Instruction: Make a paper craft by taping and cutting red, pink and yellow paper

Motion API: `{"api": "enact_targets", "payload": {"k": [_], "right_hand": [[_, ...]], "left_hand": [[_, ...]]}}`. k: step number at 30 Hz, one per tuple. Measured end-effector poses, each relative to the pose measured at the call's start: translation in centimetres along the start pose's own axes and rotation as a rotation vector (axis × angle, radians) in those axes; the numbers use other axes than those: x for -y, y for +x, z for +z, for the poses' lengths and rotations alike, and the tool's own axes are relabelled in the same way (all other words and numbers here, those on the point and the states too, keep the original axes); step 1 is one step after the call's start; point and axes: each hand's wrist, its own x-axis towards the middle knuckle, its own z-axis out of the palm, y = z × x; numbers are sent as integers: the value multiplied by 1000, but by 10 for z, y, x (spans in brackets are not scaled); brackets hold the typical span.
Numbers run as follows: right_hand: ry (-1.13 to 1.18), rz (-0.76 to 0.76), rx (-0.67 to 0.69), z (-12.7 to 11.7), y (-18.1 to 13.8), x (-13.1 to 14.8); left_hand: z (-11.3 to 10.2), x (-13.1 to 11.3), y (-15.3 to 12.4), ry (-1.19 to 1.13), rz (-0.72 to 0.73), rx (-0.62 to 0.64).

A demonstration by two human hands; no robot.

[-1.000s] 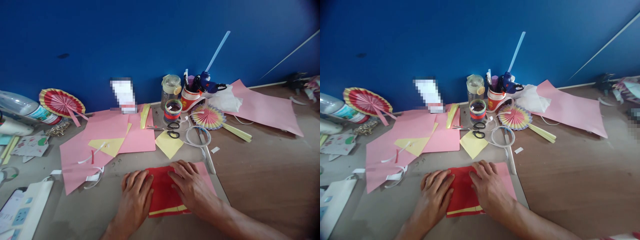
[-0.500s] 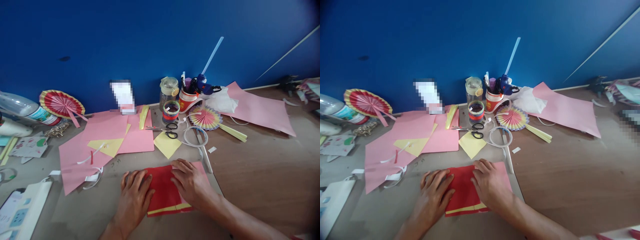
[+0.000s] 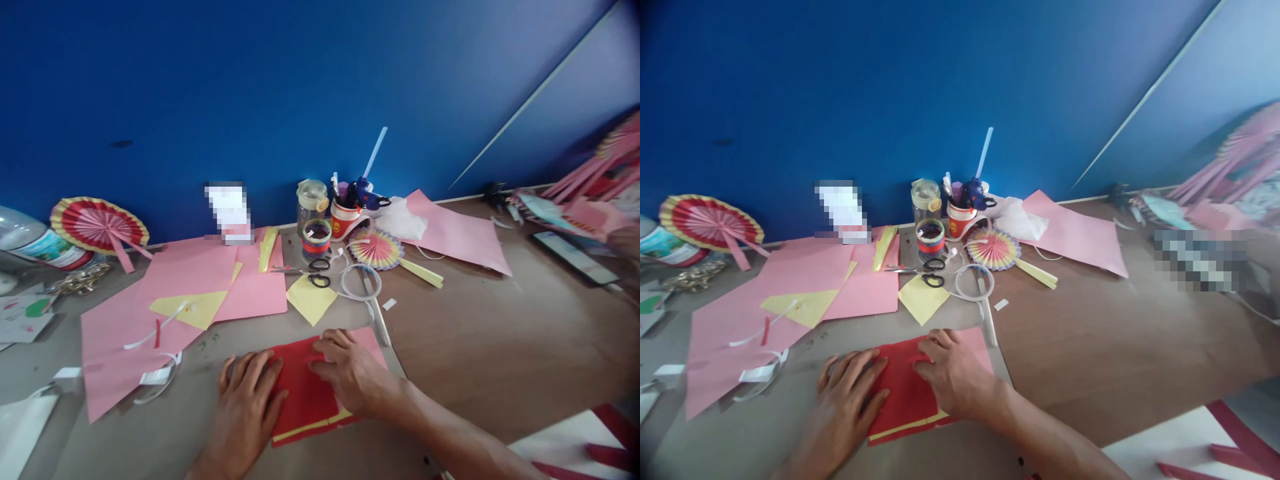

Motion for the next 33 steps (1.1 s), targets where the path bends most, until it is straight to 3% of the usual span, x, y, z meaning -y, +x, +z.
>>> {"api": "enact_targets", "payload": {"k": [5, 8, 14, 18, 21, 24, 27, 33], "right_hand": [[-63, 5, 53, -8, -3, -5], [-64, 36, 63, -15, -4, -7], [-51, 63, -58, -18, -6, 0], [-46, -41, 37, -15, -8, 8], [-46, -2, 118, -17, -9, 4], [-40, 61, 82, -20, -10, 0], [-32, 81, 15, -16, -12, 5], [-44, 76, 9, 6, -21, 14]], "left_hand": [[1, 4, 0, 17, 50, 15], [1, 1, 0, -32, -8, -16], [0, -4, 0, -71, -64, 24], [0, -4, 1, -58, -65, -14], [1, -1, 0, -20, -23, 0], [2, 0, -1, -18, -5, 8], [3, 0, -1, -39, -30, -9], [4, -3, -2, -43, -19, -34]]}}
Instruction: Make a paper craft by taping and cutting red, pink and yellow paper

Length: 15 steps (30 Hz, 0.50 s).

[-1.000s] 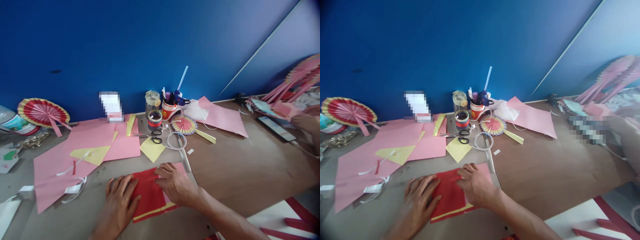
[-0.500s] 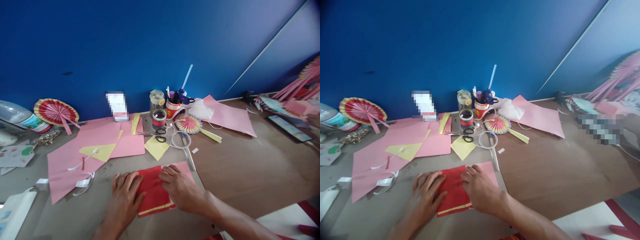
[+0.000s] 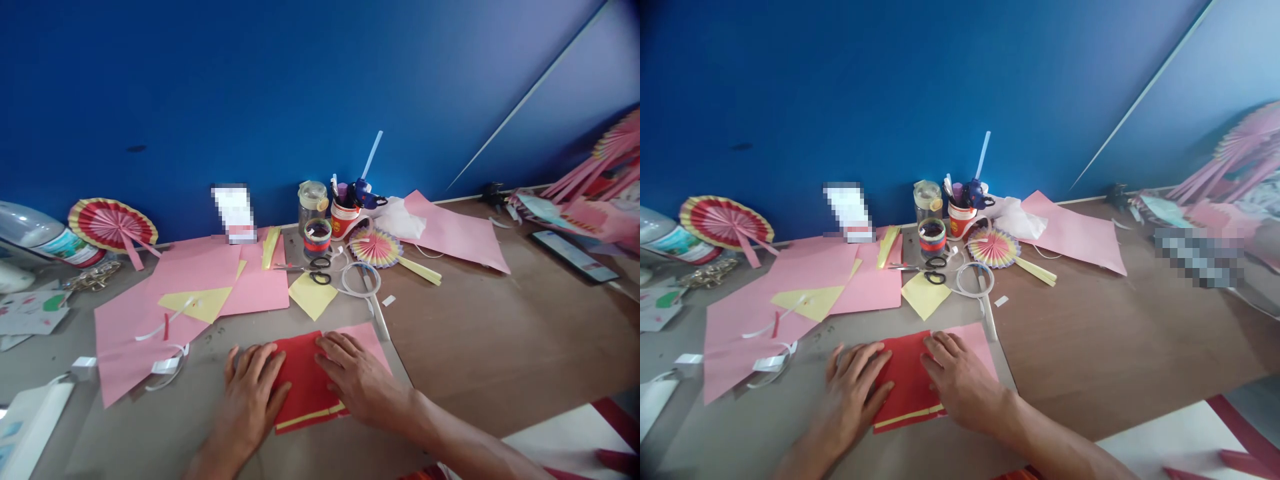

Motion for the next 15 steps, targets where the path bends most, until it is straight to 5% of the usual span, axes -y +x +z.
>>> {"api": "enact_targets", "payload": {"k": [15], "right_hand": [[214, -20, -156, 12, -9, -7]], "left_hand": [[-2, 1, 0, -62, 24, 17]]}}
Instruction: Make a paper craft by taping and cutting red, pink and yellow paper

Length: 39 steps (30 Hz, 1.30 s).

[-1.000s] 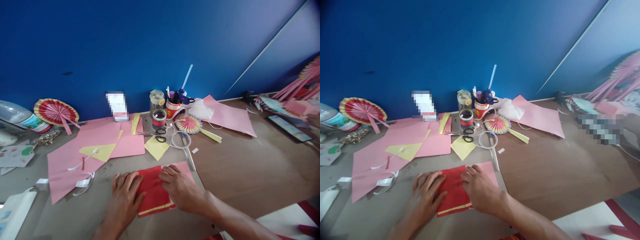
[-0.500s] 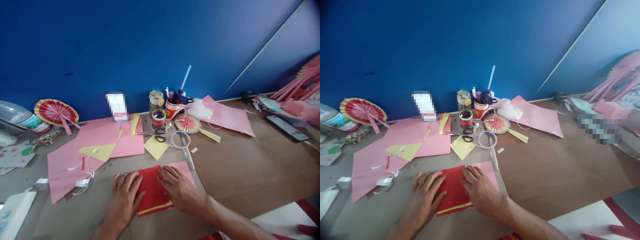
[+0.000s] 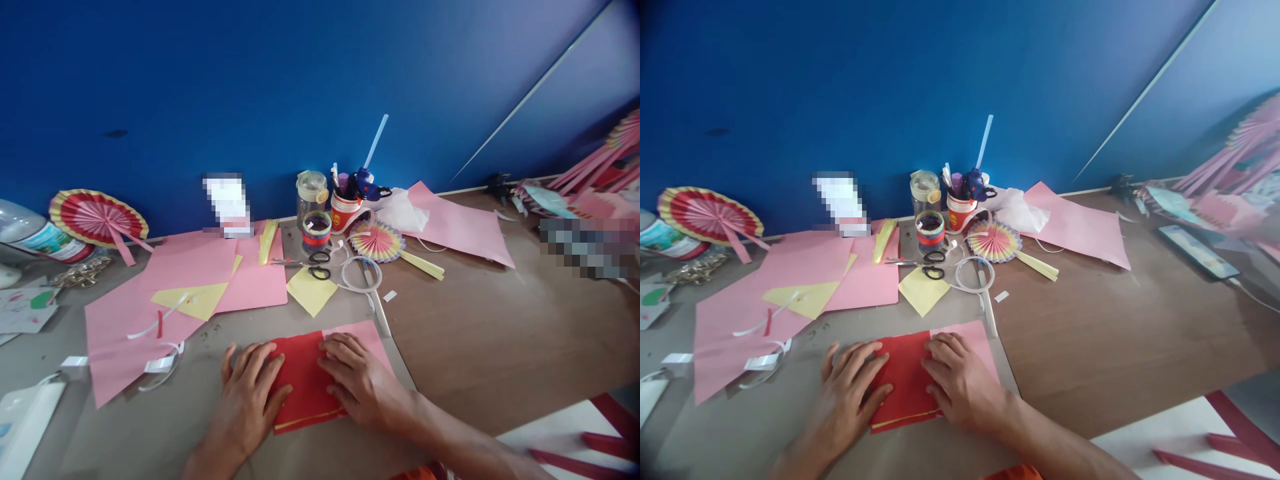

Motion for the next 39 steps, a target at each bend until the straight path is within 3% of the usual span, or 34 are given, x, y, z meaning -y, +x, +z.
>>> {"api": "enact_targets", "payload": {"k": [6, 39], "right_hand": [[43, 16, 19, -6, 3, 1], [104, 27, 6, -2, 5, 0]], "left_hand": [[-2, -3, 0, -14, -27, 45], [-2, -6, 0, 52, -2, 22]]}}
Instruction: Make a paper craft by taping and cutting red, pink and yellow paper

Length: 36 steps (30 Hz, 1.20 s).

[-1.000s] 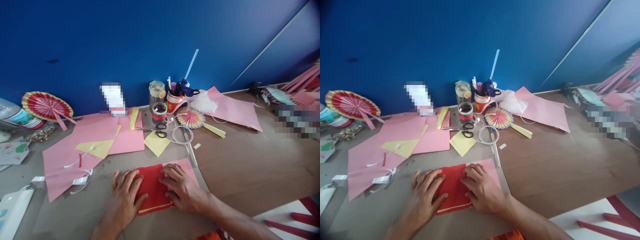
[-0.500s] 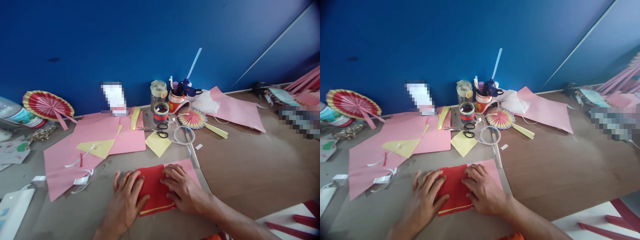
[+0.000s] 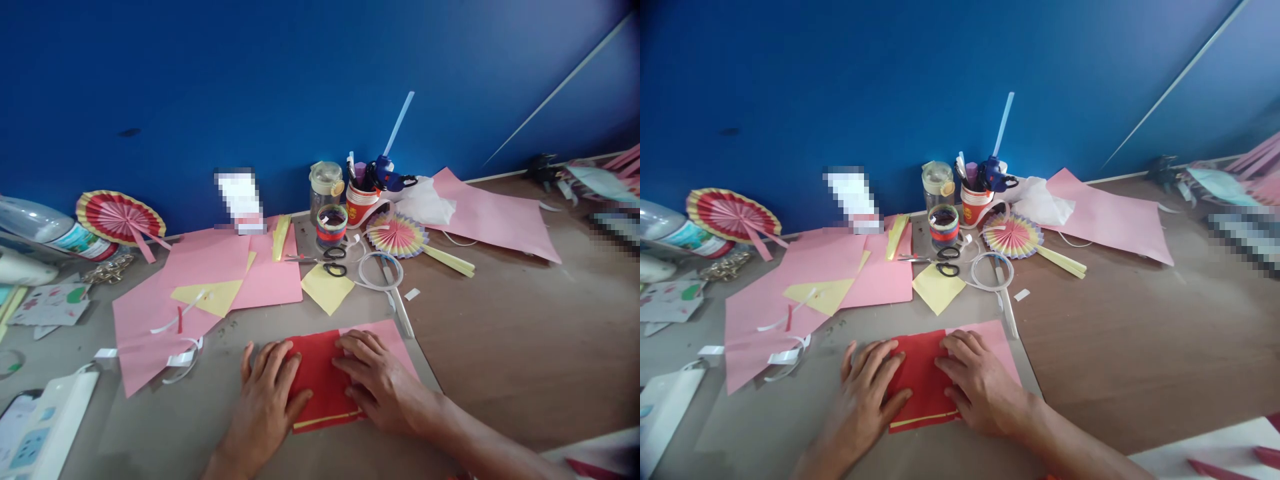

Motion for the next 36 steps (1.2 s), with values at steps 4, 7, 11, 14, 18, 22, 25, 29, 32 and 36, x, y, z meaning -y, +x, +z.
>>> {"api": "enact_targets", "payload": {"k": [4, 7, 11, 14, 18, 22, 25, 29, 32, 36], "right_hand": [[-14, -8, -8, 1, -1, -1], [-6, -14, 2, 1, -1, -2], [-2, -3, 2, 1, -1, -2], [12, 1, 2, 1, 0, -2], [128, -33, -110, -6, 0, -2], [134, -17, -283, -25, 1, -8], [-14, 82, -372, -43, 4, -25], [-289, 200, -364, -60, 14, -58], [-425, 272, -305, -63, 25, -77], [-445, 240, -280, -63, 33, -87]], "left_hand": [[0, 0, 0, -3, 1, 0], [0, 0, 0, -14, -4, 5], [2, 1, -1, -14, 1, 0], [2, 4, -1, 11, 24, -1], [4, 12, -3, 90, 119, 18], [8, 20, -4, 128, 153, -14], [11, 22, -6, 101, 154, -34], [12, 20, -6, 15, 135, -100], [11, 19, -5, -52, 109, -154], [8, 22, -1, -110, 76, -227]]}}
